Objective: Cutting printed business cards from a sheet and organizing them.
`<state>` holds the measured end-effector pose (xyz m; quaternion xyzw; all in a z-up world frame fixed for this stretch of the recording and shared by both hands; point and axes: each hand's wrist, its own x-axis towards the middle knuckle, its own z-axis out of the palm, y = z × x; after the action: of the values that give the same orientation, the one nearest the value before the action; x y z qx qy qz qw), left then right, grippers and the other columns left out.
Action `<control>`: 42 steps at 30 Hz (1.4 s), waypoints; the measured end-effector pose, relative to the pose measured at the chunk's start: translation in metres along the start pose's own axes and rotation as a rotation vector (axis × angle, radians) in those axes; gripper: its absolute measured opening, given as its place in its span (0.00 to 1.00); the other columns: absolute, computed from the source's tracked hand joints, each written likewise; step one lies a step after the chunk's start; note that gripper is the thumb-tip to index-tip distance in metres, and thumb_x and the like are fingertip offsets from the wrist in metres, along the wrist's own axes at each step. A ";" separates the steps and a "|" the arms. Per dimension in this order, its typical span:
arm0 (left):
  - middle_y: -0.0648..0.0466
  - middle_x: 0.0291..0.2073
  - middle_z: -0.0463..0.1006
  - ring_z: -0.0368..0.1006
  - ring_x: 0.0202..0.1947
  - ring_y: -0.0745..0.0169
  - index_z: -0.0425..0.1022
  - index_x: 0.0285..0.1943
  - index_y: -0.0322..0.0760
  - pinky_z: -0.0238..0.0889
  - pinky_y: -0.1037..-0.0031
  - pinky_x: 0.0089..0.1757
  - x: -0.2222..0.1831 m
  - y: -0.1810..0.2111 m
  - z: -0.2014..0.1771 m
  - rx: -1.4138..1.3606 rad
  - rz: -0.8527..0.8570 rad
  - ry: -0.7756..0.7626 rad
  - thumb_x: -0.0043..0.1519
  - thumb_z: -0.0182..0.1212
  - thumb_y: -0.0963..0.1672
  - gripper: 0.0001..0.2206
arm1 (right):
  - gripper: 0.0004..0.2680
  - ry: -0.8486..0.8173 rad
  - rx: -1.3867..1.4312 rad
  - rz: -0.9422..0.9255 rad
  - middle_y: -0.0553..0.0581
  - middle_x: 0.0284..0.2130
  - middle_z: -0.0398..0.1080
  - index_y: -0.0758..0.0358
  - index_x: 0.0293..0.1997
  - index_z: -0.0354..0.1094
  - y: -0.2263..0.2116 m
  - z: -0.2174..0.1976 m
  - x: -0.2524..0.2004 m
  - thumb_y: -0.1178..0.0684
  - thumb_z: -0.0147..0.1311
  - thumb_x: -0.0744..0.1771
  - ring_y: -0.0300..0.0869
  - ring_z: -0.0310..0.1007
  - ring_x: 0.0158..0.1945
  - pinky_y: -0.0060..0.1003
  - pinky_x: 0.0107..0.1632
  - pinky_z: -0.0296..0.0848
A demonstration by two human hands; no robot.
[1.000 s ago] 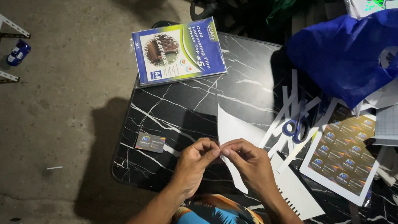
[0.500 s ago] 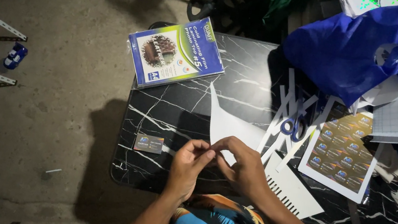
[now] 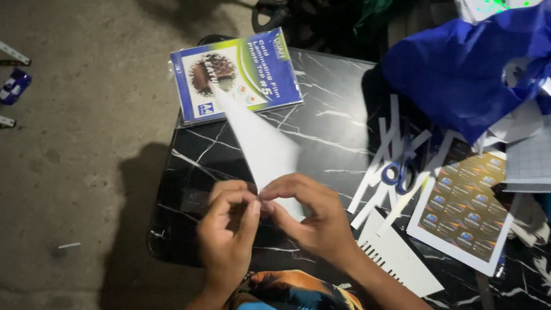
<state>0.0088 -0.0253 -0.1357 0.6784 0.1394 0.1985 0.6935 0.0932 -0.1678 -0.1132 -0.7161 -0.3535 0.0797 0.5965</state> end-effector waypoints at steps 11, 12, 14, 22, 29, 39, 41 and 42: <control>0.49 0.41 0.75 0.72 0.45 0.47 0.75 0.37 0.34 0.68 0.59 0.42 0.029 -0.031 0.078 0.638 0.456 -0.289 0.57 0.67 0.41 0.06 | 0.05 0.626 0.710 0.430 0.56 0.38 0.74 0.65 0.47 0.68 0.148 -0.005 -0.097 0.61 0.57 0.67 0.32 0.66 0.27 0.24 0.28 0.64; 0.49 0.40 0.74 0.72 0.44 0.46 0.75 0.37 0.34 0.68 0.59 0.41 0.027 -0.059 0.085 0.675 0.435 -0.332 0.58 0.66 0.42 0.06 | 0.05 0.684 0.740 0.471 0.55 0.35 0.72 0.64 0.46 0.67 0.176 -0.003 -0.110 0.60 0.56 0.68 0.32 0.65 0.26 0.24 0.28 0.64; 0.49 0.39 0.74 0.72 0.44 0.46 0.74 0.36 0.35 0.68 0.58 0.40 0.019 -0.105 0.096 0.717 0.404 -0.374 0.59 0.65 0.43 0.06 | 0.04 0.737 0.775 0.523 0.54 0.32 0.71 0.63 0.46 0.66 0.223 0.003 -0.138 0.60 0.56 0.69 0.31 0.64 0.25 0.25 0.27 0.63; 0.46 0.38 0.74 0.71 0.42 0.43 0.71 0.36 0.33 0.67 0.55 0.38 0.001 -0.197 0.109 0.781 0.292 -0.478 0.60 0.62 0.42 0.06 | 0.06 0.736 0.275 0.763 0.54 0.35 0.74 0.68 0.46 0.68 0.242 0.006 -0.157 0.59 0.58 0.67 0.34 0.73 0.34 0.28 0.36 0.74; 0.44 0.36 0.76 0.73 0.41 0.39 0.70 0.37 0.32 0.67 0.53 0.40 0.006 -0.233 0.113 0.598 0.102 -0.476 0.60 0.62 0.43 0.07 | 0.05 0.702 0.122 0.734 0.55 0.36 0.75 0.69 0.44 0.70 0.236 0.003 -0.153 0.59 0.57 0.67 0.36 0.75 0.37 0.30 0.41 0.78; 0.41 0.48 0.78 0.75 0.49 0.43 0.71 0.51 0.29 0.68 0.60 0.50 0.001 -0.282 0.101 0.359 -0.019 -0.446 0.61 0.61 0.43 0.13 | 0.07 0.605 -0.160 0.730 0.57 0.35 0.78 0.69 0.43 0.72 0.223 -0.007 -0.133 0.58 0.63 0.65 0.38 0.78 0.38 0.31 0.43 0.77; 0.40 0.51 0.77 0.74 0.52 0.42 0.73 0.46 0.29 0.67 0.60 0.52 0.005 -0.277 0.101 0.363 0.077 -0.442 0.61 0.61 0.42 0.10 | 0.08 0.580 -0.134 0.689 0.56 0.37 0.78 0.69 0.44 0.71 0.221 -0.009 -0.128 0.58 0.63 0.65 0.37 0.79 0.39 0.31 0.43 0.77; 0.40 0.51 0.77 0.75 0.51 0.43 0.74 0.42 0.30 0.68 0.61 0.51 0.010 -0.260 0.103 0.382 0.030 -0.455 0.62 0.63 0.43 0.09 | 0.07 0.533 -0.137 0.670 0.55 0.37 0.78 0.68 0.44 0.71 0.219 -0.009 -0.128 0.59 0.62 0.65 0.37 0.79 0.39 0.31 0.43 0.77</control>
<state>0.0874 -0.1122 -0.3899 0.8257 0.0052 0.0219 0.5637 0.0941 -0.2604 -0.3499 -0.8247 0.0604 0.0577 0.5593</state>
